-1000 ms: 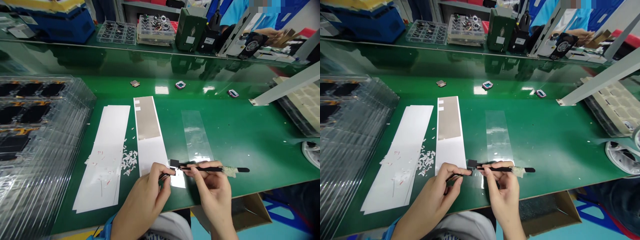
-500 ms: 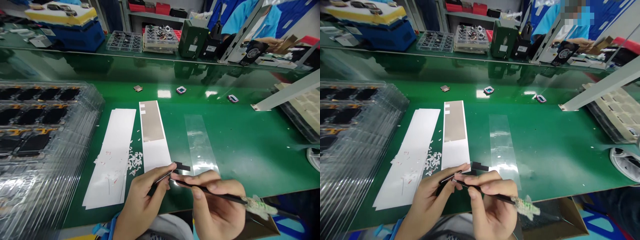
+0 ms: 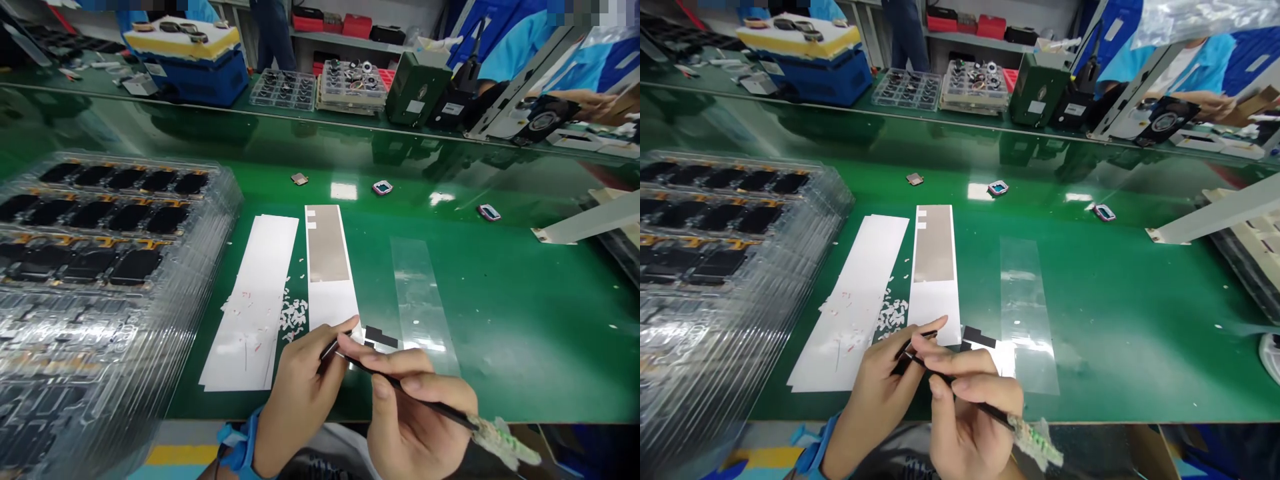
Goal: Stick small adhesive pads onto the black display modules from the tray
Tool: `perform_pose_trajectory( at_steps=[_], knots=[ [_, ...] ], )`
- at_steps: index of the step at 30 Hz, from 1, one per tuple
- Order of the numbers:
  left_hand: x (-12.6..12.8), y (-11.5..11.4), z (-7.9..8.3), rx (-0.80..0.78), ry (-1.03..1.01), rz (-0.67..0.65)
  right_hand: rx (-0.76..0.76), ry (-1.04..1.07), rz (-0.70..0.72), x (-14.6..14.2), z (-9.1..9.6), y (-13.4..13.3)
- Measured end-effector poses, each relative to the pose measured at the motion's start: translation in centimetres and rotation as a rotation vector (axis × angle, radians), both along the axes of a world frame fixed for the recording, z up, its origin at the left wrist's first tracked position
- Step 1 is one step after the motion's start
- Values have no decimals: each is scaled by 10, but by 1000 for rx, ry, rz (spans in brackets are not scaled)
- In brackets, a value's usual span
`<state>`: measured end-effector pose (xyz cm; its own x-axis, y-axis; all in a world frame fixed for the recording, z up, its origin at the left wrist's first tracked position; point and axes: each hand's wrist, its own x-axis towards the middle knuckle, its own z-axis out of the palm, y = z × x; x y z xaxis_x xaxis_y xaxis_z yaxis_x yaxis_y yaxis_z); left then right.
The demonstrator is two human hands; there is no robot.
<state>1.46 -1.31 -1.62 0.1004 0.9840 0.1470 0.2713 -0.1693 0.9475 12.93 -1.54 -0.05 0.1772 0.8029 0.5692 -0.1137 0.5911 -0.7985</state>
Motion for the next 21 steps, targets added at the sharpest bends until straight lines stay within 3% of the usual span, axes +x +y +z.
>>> perform_pose_trajectory(
  at_steps=[10,21],
  knots=[
    [0,0,1,-21,44,-43,-39,45,-32,-1,-14,6],
    [-3,-2,1,-59,23,-75,-41,39,-65,-3,-13,7]
  ],
)
